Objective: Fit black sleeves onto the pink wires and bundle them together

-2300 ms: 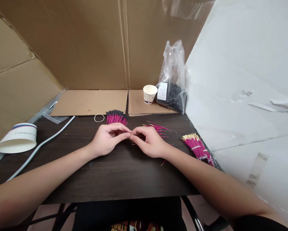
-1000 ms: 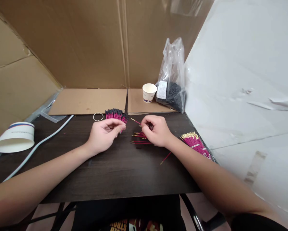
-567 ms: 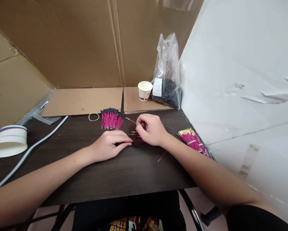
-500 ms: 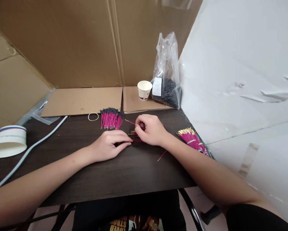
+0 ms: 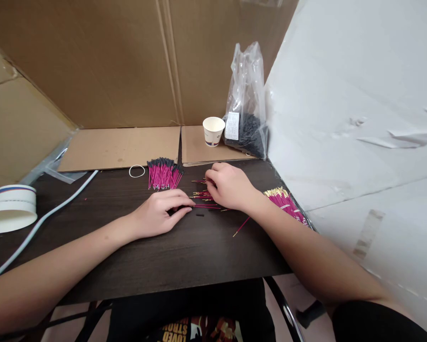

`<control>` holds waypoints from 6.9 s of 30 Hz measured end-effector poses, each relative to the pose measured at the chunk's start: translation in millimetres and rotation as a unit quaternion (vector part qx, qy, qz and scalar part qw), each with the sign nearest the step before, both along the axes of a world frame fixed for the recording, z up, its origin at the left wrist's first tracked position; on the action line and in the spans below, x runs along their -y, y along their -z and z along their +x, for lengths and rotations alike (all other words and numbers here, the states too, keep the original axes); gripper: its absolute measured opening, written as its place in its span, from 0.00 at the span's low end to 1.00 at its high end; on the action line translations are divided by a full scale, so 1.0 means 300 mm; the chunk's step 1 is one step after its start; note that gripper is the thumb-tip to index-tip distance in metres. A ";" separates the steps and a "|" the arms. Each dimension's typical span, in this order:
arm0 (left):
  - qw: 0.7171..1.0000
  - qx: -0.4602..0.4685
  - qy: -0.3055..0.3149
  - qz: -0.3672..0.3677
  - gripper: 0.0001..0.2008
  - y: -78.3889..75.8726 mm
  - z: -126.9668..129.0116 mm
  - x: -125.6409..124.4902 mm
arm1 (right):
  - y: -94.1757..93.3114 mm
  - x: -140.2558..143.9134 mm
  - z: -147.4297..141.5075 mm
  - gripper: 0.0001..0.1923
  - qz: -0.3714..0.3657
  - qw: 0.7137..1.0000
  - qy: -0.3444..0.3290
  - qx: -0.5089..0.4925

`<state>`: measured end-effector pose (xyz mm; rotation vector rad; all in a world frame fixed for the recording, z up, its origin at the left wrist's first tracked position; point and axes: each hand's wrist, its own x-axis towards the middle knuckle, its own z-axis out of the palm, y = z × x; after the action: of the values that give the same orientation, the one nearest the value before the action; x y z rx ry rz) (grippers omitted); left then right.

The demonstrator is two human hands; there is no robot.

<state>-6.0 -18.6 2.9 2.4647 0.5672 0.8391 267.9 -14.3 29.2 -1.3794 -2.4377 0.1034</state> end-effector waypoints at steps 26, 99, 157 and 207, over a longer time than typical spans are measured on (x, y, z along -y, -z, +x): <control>0.992 0.038 -0.109 -0.050 0.06 -0.029 0.012 0.000 | -0.016 -0.014 0.028 0.08 -0.062 0.988 0.043 0.137; 0.892 0.192 -0.161 -0.375 0.11 -0.056 0.036 -0.011 | 0.000 0.062 -0.057 0.07 -0.004 0.963 -0.129 -0.236; 0.904 0.175 -0.135 -0.365 0.15 -0.041 0.033 0.002 | 0.030 0.081 -0.117 0.13 -0.190 0.876 -0.066 -0.439; 0.915 0.115 -0.166 -0.349 0.10 -0.025 0.031 -0.012 | 0.033 0.027 -0.050 0.05 -0.064 0.996 -0.059 0.002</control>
<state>3.4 -14.9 10.5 1.6197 1.0090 0.8475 253.1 -22.4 19.2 -1.2879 -2.5542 0.2911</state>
